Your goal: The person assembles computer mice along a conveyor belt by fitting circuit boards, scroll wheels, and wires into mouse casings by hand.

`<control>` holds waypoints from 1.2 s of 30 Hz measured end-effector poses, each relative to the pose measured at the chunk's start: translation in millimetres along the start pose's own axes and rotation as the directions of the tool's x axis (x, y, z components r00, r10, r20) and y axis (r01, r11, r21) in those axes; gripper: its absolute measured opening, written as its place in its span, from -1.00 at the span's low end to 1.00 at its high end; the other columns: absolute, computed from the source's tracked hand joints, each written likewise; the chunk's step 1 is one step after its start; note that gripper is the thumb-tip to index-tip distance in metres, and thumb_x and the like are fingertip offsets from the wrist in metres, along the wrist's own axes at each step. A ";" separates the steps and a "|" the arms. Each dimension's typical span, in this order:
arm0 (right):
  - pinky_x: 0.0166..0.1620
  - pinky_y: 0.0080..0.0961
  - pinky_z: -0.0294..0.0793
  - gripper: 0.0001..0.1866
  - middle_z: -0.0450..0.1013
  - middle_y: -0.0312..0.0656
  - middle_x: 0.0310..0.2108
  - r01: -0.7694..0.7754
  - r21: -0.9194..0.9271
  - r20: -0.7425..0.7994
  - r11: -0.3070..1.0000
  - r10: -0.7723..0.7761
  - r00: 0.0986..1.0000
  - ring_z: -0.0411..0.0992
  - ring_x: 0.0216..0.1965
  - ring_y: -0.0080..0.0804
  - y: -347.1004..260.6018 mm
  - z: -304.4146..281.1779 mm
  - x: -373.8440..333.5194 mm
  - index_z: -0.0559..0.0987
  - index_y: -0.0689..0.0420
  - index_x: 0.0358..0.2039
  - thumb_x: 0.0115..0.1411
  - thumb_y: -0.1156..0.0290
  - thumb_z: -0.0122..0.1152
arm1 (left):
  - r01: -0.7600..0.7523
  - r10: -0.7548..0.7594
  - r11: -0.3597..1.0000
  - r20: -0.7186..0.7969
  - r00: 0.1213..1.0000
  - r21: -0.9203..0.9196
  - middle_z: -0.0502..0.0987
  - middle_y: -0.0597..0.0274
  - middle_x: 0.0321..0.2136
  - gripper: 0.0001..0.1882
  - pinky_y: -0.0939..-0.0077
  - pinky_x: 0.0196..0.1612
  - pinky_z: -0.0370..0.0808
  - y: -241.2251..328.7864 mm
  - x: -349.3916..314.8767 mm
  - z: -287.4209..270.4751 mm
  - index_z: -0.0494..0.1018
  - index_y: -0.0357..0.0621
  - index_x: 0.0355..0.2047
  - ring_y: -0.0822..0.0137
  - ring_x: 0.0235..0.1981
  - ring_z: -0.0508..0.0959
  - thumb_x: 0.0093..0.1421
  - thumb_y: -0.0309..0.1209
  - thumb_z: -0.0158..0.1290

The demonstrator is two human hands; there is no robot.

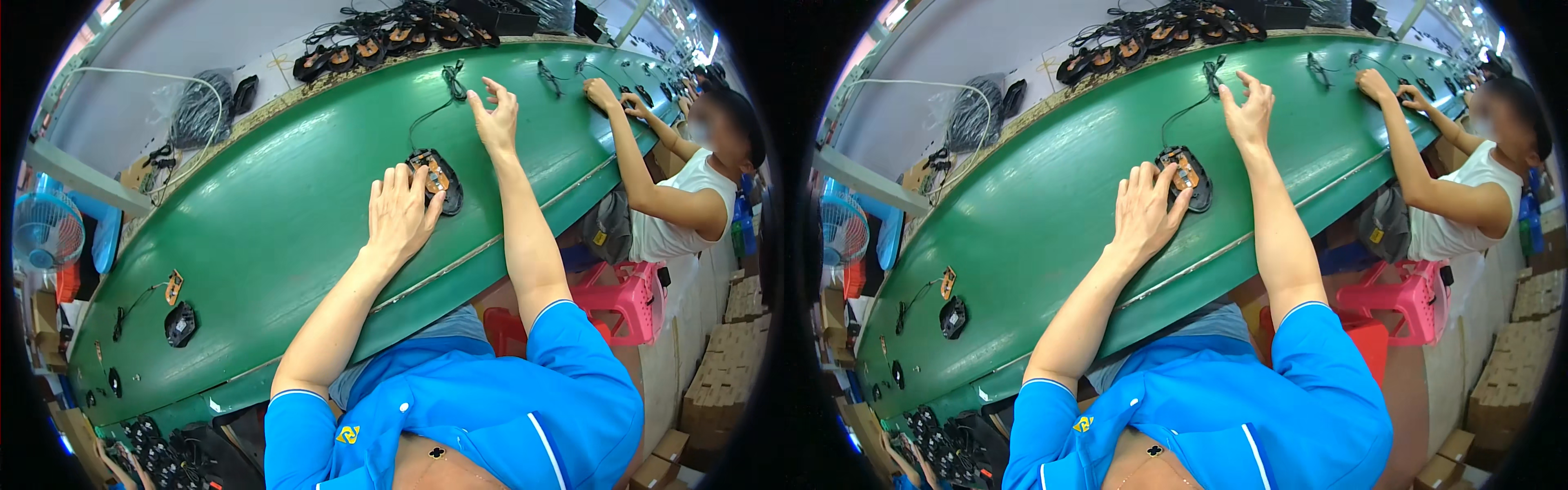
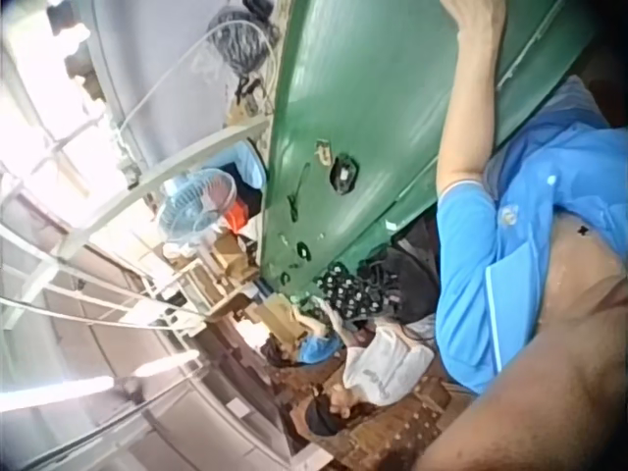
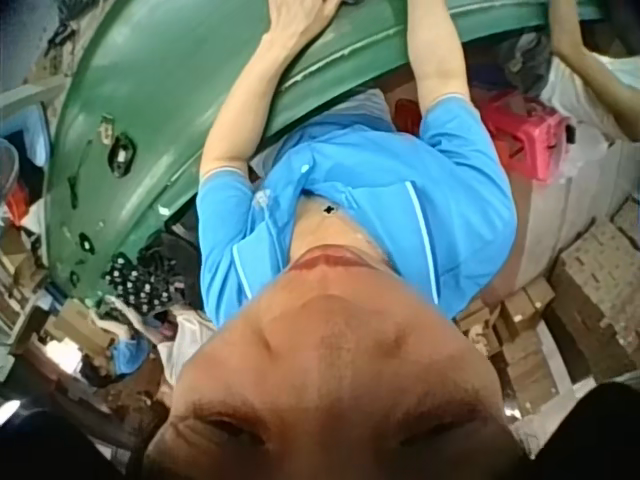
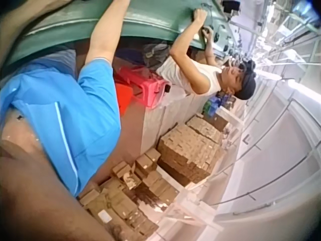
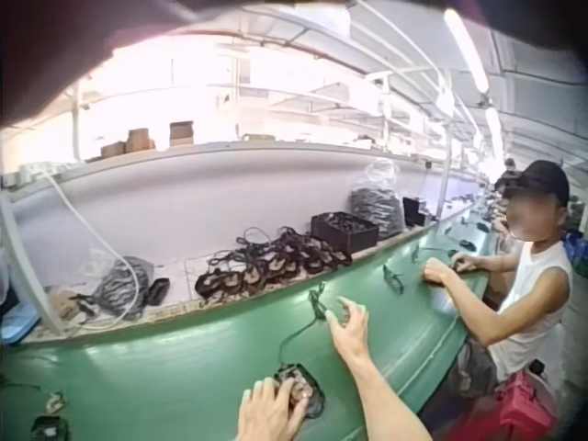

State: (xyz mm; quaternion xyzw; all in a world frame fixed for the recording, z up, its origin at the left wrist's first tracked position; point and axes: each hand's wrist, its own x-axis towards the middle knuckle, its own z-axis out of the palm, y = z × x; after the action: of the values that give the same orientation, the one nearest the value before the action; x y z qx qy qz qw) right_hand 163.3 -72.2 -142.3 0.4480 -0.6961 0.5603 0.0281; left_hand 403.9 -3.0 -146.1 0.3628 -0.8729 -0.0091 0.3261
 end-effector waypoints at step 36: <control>-0.31 -0.51 0.38 -0.65 0.51 -0.28 -0.24 0.440 0.829 0.367 0.344 -0.929 0.035 0.36 -0.44 -0.42 -168.3 -2.1 -174.0 0.66 0.07 -0.11 0.04 0.61 0.28 | 0.799 -0.813 0.578 0.029 0.582 0.166 0.35 0.07 0.20 -0.22 0.16 0.33 0.26 -212.7 -253.5 -304.2 0.34 -0.11 0.27 0.05 0.21 0.32 0.07 -0.20 0.38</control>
State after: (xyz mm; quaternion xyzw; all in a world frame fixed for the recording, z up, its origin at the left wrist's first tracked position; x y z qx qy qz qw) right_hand 376.5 37.5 -108.7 0.9271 -0.1060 0.3311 -0.1397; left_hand 845.4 69.5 -103.0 0.7399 -0.6264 -0.1160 0.2161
